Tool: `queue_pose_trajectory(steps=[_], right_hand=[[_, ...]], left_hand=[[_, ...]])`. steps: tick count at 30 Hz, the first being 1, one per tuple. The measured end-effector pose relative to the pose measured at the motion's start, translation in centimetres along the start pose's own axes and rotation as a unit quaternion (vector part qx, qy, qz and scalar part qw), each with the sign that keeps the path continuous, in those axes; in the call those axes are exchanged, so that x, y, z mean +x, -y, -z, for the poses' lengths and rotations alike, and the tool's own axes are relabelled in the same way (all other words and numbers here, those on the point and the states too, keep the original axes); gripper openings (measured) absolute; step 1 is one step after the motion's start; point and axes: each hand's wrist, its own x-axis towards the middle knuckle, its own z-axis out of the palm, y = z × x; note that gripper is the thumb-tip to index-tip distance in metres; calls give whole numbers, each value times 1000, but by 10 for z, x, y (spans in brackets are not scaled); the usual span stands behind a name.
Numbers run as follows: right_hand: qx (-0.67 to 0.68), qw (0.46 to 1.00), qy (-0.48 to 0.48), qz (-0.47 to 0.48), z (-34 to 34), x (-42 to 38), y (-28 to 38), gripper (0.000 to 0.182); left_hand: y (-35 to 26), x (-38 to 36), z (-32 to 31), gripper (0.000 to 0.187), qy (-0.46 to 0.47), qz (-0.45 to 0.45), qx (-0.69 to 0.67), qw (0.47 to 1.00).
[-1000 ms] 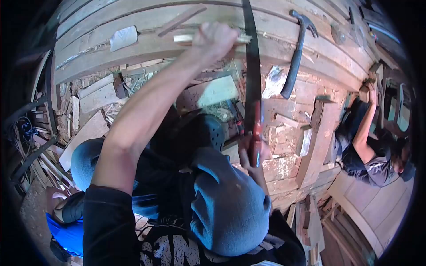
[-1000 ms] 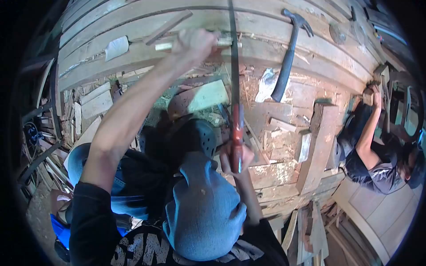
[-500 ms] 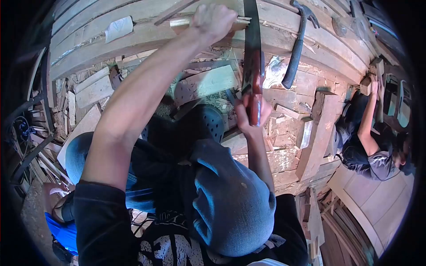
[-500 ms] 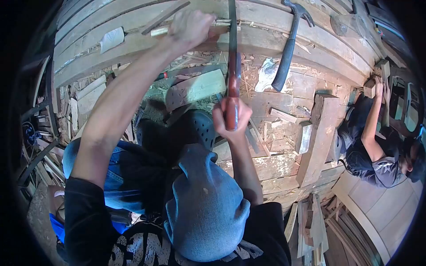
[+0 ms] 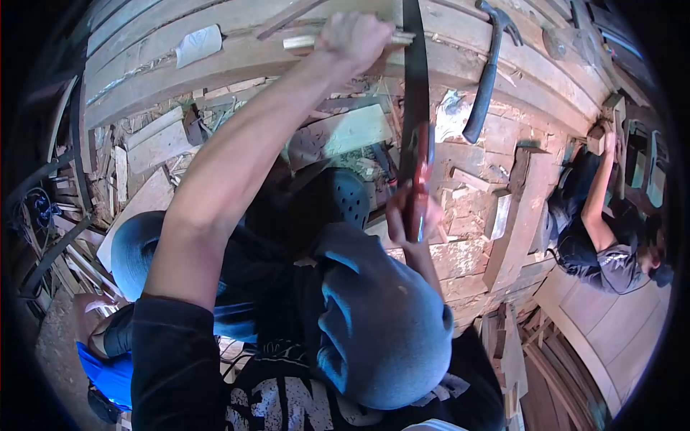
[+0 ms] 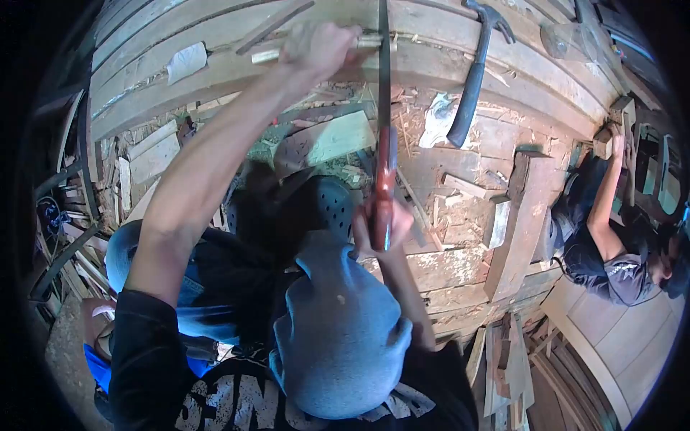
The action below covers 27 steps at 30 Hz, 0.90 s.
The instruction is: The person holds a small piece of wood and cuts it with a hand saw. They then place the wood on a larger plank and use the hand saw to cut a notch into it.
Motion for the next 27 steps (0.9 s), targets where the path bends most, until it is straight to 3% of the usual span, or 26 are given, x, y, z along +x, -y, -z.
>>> queue_pose_trajectory(steps=[3,5,6,9,11,12,17,19,20,21,23,25,26,27], right_hand=[[27,999,-35,-32,-2,25,-3,18],[48,995,14,-88,16,4,7,19],[41,997,12,-72,17,-3,10,19],[53,998,19,-23,10,7,12,20],[115,986,15,-120,3,9,0,20],[43,999,3,24,-1,17,-6,19],[53,995,-26,-77,8,-17,6,18],[12,996,36,-81,26,-37,9,18],[-113,985,-126,21,5,-19,-2,19],[-116,985,-131,7,3,-11,-8,19],[-57,998,14,-1,7,17,-16,15],[21,999,8,-41,-9,36,-14,17],[57,993,-34,-93,-8,29,-14,16],[107,989,-14,-103,2,7,-16,16]], left_hand=[[3,5,12,26,-30,-3,15,999],[-11,0,22,41,73,53,-93,992],[-5,-7,12,26,1,-24,-38,999],[-2,-6,4,27,-32,-22,-18,999],[-1,-3,5,27,-14,20,16,1000],[-2,-4,7,26,-3,15,3,1000],[2,6,1,22,3,13,-5,1000],[4,5,12,21,-1,12,-29,1000],[3,1,5,22,-15,9,-19,1000],[-2,-2,-2,22,-29,-6,-11,1000],[-1,0,-5,26,0,-16,3,1000],[3,8,-8,29,-7,2,17,1000],[-7,-1,18,31,32,29,-1,999],[-7,-1,15,31,36,24,1,999]])
